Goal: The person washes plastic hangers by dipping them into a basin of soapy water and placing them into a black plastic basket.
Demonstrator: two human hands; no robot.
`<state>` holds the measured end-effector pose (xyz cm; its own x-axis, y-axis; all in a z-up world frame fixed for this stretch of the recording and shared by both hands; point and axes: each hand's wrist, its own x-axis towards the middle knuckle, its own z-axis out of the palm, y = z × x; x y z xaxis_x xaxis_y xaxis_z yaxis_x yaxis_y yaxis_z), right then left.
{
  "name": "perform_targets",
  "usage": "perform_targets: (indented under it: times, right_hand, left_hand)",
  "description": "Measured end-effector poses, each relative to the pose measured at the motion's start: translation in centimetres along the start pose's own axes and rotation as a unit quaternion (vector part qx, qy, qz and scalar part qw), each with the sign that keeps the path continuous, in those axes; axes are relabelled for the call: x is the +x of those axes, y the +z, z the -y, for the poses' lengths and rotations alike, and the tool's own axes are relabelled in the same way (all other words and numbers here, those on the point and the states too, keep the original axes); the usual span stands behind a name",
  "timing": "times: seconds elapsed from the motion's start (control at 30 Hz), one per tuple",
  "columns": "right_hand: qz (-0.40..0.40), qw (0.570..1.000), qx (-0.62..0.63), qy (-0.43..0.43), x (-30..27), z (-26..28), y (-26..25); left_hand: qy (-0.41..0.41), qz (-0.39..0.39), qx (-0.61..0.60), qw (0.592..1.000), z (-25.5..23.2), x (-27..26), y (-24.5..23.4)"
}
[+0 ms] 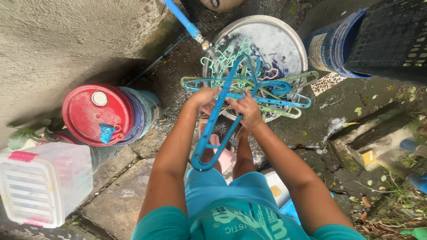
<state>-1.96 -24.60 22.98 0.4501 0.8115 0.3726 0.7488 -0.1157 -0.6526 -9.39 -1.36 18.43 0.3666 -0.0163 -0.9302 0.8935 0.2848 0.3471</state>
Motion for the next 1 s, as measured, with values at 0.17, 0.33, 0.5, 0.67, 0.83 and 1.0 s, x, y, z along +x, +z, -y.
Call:
perform_targets:
  times: [0.17,0.33,0.5,0.67,0.83,1.0]
  right_hand:
    - [0.0,0.999,-0.034,0.001,0.1,-1.7,-0.4]
    - [0.047,0.995,-0.087,0.029,0.8,-0.5,-0.7]
    - [-0.009,0.972,-0.11,0.206,-2.3,-1.9,0.0]
    - [-0.149,0.885,-0.09,0.431,-8.9,-9.6,-1.8]
    - [-0.233,0.722,0.203,0.619,-8.0,-12.4,-4.1]
    - [-0.231,0.658,0.52,0.494,-6.4,-13.8,-6.8]
  left_hand:
    - [0.024,0.159,-0.079,0.984,2.4,-2.6,0.7]
    - [0.101,0.006,-0.096,0.99,3.5,1.0,1.5]
    - [0.176,-0.094,0.042,0.979,0.9,5.4,-3.0]
    - [0.191,-0.089,0.035,0.977,-1.1,9.1,-7.4]
    - [0.23,-0.062,0.022,0.971,-3.7,12.0,-6.4]
    - [0.347,-0.117,0.096,0.925,-5.4,14.6,-6.0]
